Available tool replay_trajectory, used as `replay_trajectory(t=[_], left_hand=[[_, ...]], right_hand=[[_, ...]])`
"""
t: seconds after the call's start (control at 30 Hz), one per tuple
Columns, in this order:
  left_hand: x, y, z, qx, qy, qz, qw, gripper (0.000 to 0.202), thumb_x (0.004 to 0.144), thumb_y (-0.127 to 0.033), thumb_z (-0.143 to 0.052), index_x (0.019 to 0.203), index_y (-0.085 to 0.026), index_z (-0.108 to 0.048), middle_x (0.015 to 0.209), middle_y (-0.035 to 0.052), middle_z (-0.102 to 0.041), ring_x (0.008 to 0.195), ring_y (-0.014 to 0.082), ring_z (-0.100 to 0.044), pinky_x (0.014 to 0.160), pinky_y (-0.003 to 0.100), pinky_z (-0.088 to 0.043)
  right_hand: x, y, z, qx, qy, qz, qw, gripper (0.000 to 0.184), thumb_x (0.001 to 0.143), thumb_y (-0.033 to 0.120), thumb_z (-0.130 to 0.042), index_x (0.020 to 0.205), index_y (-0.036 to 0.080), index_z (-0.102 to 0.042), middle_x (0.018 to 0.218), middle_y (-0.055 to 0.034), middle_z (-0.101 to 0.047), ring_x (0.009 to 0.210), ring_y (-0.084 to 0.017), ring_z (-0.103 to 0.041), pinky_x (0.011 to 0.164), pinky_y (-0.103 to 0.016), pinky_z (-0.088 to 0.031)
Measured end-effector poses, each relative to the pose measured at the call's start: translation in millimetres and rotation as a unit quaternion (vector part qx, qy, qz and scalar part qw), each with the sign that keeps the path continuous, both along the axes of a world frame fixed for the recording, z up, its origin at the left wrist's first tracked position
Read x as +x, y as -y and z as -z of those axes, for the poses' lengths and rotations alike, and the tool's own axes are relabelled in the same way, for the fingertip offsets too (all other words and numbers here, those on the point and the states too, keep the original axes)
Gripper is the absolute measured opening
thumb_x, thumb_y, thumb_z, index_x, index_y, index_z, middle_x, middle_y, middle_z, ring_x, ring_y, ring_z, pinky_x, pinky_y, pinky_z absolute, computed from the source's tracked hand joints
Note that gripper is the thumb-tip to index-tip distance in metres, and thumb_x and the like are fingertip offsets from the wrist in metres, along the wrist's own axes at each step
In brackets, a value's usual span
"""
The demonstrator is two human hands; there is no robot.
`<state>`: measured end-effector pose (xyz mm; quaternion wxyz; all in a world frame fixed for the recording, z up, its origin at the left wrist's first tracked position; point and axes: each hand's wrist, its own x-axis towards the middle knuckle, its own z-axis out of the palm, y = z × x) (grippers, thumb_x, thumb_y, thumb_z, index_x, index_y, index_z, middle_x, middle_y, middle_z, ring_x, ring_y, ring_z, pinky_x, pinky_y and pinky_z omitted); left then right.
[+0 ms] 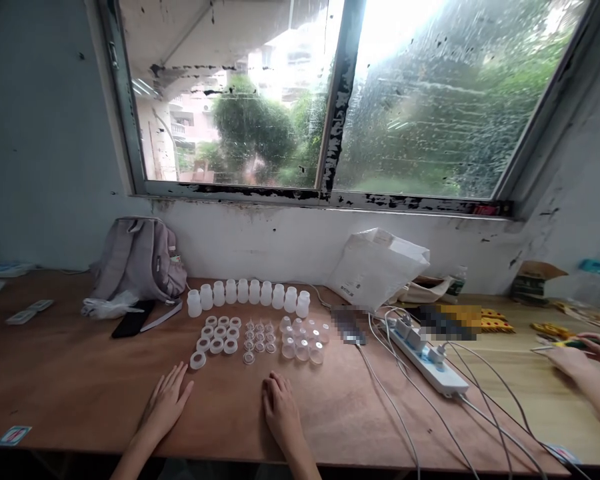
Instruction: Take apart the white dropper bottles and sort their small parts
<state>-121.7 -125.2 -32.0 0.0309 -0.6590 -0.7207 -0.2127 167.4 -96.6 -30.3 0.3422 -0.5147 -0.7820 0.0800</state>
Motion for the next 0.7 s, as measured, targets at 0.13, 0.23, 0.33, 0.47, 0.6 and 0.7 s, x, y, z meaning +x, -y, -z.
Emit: replay_trajectory(t=[0.13, 0.23, 0.33, 0.47, 0.6, 0.7], left_hand=[[4, 10, -0.4, -0.019, -0.019, -0.017, 1.0, 0.05, 0.081, -0.039, -0.032, 0.124, -0.014, -0.041, 0.131, 0.0083, -0.039, 0.122, 0.0214, -0.033, 0.1, 0.04, -0.024], [6, 11, -2.9, -0.035, -0.022, -0.024, 0.999, 0.05, 0.081, -0.039, -0.031, 0.124, -0.015, -0.041, 0.131, 0.007, -0.038, 0.122, 0.0211, -0.034, 0.101, 0.04, -0.025], [6, 10, -4.2, -0.047, -0.013, -0.025, 0.998, 0.052, 0.081, -0.04, -0.03, 0.125, -0.014, -0.039, 0.132, 0.0064, -0.037, 0.122, 0.0205, -0.032, 0.101, 0.041, -0.025], [6, 9, -3.1, -0.047, 0.001, -0.03, 0.998, 0.053, 0.081, -0.042, -0.03, 0.125, -0.014, -0.039, 0.132, 0.0054, -0.038, 0.122, 0.0201, -0.032, 0.102, 0.041, -0.025], [6, 9, 1.3, -0.032, 0.015, -0.032, 0.999, 0.051, 0.081, -0.041, -0.031, 0.124, -0.016, -0.04, 0.13, 0.0061, -0.041, 0.121, 0.0208, -0.034, 0.101, 0.042, -0.025], [5, 9, 2.8, 0.014, 0.033, -0.028, 0.999, 0.047, 0.08, -0.04, -0.035, 0.12, -0.018, -0.043, 0.127, 0.0075, -0.044, 0.118, 0.0223, -0.038, 0.099, 0.043, -0.029]], right_hand=[[2, 5, 1.4, -0.003, 0.005, -0.01, 1.0, 0.025, 0.082, 0.023, -0.039, 0.1, 0.021, -0.056, 0.114, -0.0079, -0.055, 0.11, -0.023, -0.046, 0.097, -0.045, -0.032], [4, 6, 3.4, -0.002, 0.013, -0.002, 1.0, 0.026, 0.082, 0.024, -0.04, 0.101, 0.022, -0.057, 0.115, -0.008, -0.055, 0.11, -0.023, -0.046, 0.097, -0.044, -0.033], [8, 1, 10.3, 0.011, 0.039, -0.006, 0.999, 0.027, 0.081, 0.028, -0.042, 0.102, 0.023, -0.057, 0.116, -0.0075, -0.055, 0.109, -0.024, -0.048, 0.095, -0.043, -0.036], [17, -12, 23.7, 0.05, 0.075, -0.047, 0.995, 0.028, 0.079, 0.034, -0.047, 0.103, 0.026, -0.058, 0.114, -0.0061, -0.057, 0.104, -0.025, -0.053, 0.088, -0.039, -0.043], [18, -12, 24.6, 0.056, 0.099, -0.052, 0.992, 0.03, 0.08, 0.036, -0.044, 0.104, 0.025, -0.058, 0.116, -0.0063, -0.055, 0.106, -0.026, -0.051, 0.089, -0.04, -0.042], [13, -3, 15.3, 0.037, 0.101, -0.031, 0.994, 0.028, 0.081, 0.033, -0.043, 0.104, 0.024, -0.057, 0.118, -0.0065, -0.054, 0.108, -0.026, -0.049, 0.091, -0.042, -0.038]])
